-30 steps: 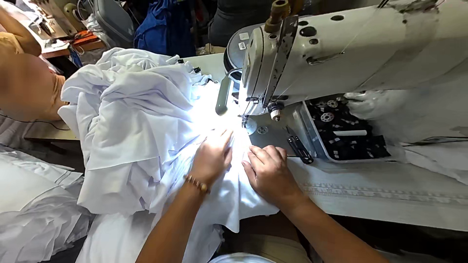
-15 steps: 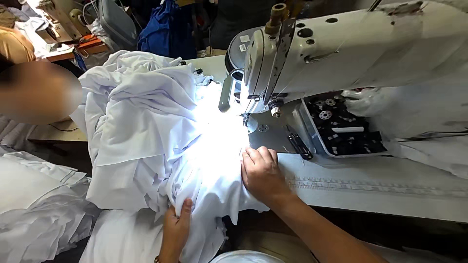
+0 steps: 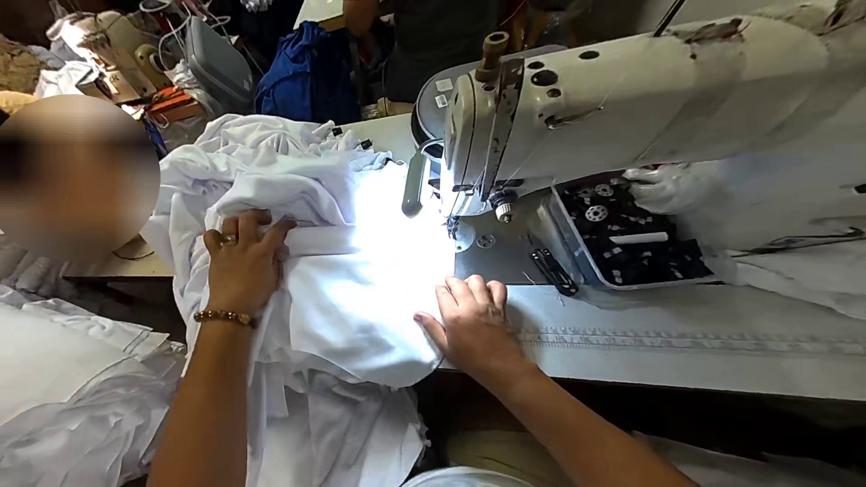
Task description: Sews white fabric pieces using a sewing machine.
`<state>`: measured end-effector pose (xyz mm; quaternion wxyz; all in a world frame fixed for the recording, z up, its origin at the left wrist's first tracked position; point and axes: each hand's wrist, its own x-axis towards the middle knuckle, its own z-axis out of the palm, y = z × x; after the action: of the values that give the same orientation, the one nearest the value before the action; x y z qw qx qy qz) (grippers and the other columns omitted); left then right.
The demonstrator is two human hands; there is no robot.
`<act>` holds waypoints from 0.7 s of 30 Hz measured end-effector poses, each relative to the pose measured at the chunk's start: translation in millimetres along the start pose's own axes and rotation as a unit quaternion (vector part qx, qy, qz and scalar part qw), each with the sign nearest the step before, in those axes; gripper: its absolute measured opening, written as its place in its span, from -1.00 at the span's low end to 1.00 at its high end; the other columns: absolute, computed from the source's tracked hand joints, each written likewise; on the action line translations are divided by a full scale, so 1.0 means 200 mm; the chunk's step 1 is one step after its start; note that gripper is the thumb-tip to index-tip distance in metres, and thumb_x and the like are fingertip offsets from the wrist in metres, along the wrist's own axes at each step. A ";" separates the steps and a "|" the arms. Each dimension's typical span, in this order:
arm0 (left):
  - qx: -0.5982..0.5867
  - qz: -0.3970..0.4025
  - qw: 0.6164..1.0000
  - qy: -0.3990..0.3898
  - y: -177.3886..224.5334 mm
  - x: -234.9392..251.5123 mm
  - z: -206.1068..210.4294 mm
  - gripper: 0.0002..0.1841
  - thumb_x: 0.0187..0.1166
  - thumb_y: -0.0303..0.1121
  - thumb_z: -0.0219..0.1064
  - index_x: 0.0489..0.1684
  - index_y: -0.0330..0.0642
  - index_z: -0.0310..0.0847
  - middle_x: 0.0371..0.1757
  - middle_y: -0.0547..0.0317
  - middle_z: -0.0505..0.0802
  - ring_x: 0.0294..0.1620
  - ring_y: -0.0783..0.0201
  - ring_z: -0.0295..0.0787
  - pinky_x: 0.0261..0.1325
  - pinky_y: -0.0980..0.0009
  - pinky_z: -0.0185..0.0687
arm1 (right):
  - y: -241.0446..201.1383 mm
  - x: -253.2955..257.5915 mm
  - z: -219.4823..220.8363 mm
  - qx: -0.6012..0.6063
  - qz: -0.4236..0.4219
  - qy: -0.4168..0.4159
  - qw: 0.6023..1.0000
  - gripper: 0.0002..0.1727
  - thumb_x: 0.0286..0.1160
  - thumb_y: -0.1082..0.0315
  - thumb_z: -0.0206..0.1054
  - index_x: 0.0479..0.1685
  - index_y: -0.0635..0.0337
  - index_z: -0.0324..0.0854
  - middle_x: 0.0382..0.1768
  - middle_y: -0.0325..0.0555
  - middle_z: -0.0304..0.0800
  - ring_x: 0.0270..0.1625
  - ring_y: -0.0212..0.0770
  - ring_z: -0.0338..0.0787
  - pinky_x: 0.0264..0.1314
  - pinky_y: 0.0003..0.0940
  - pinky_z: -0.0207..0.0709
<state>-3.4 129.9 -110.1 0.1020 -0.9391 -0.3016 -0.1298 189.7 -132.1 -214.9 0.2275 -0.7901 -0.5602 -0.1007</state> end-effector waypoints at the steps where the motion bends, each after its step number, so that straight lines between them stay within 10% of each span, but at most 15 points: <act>1: 0.018 -0.025 0.999 -0.034 0.05 0.01 -0.02 -0.44 0.46 -0.57 0.33 0.46 0.19 0.66 0.50 -0.28 0.60 0.53 -0.53 0.38 0.32 -0.66 0.07 | 0.00 0.00 0.00 -0.005 -0.002 -0.001 1.000 -0.33 0.62 -0.16 0.19 0.01 0.41 0.77 0.07 0.31 0.79 0.16 0.36 0.72 0.22 0.36 0.41; 4: 0.041 -0.108 0.991 -0.065 0.34 0.02 -0.11 -0.51 0.49 -0.61 0.29 0.44 -0.14 0.67 0.69 -0.24 0.47 0.78 -0.49 0.08 0.55 -0.76 -0.45 | 0.01 -0.01 -0.02 -0.013 -0.007 -0.011 1.000 -0.29 0.62 -0.20 0.16 0.07 0.40 0.77 0.12 0.30 0.79 0.20 0.34 0.73 0.25 0.37 0.39; 6: 0.006 -0.077 0.996 0.034 0.56 -0.01 -0.08 -0.59 0.57 -0.47 0.23 0.39 -0.32 0.66 0.65 -0.28 0.53 0.74 -0.43 0.22 0.60 -0.64 -0.26 | 0.01 -0.01 -0.03 -0.009 -0.014 -0.014 1.000 -0.28 0.63 -0.20 0.14 0.07 0.41 0.76 0.14 0.32 0.79 0.22 0.36 0.73 0.26 0.41 0.38; 9: -0.140 0.080 0.982 0.101 0.84 0.00 0.12 -0.67 0.64 -0.25 0.18 0.11 -0.14 0.85 0.24 -0.07 0.86 0.37 -0.16 0.72 0.51 -0.42 0.20 | 0.02 -0.01 -0.04 -0.002 -0.018 -0.021 1.000 -0.39 0.57 -0.08 0.29 0.09 0.41 0.76 0.16 0.32 0.79 0.21 0.37 0.73 0.25 0.42 0.39; 12: -0.128 0.096 0.986 -0.051 0.93 0.08 0.31 -0.45 0.84 0.06 -0.13 0.57 0.09 0.61 0.63 0.31 0.65 0.69 0.05 0.47 0.68 -0.40 -0.13 | 0.04 -0.02 -0.05 -0.001 -0.018 -0.026 1.000 -0.45 0.46 -0.02 0.37 0.01 0.40 0.78 0.17 0.30 0.79 0.22 0.34 0.73 0.29 0.45 0.34; 21: -0.061 0.093 0.981 -0.158 0.90 0.10 0.33 -0.40 0.84 0.14 -0.27 0.87 0.38 0.16 0.89 0.42 0.23 0.88 0.11 0.07 0.77 -0.34 -0.44 | 0.05 -0.02 -0.04 -0.002 -0.028 -0.010 1.000 -0.26 0.55 -0.24 0.19 0.06 0.38 0.79 0.09 0.24 0.82 0.16 0.30 0.75 0.27 0.40 0.35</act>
<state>131.4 15.8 -186.1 0.0075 -0.9761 -0.2170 0.0119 198.8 -143.1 -212.3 0.2175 -0.7754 -0.5842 -0.1007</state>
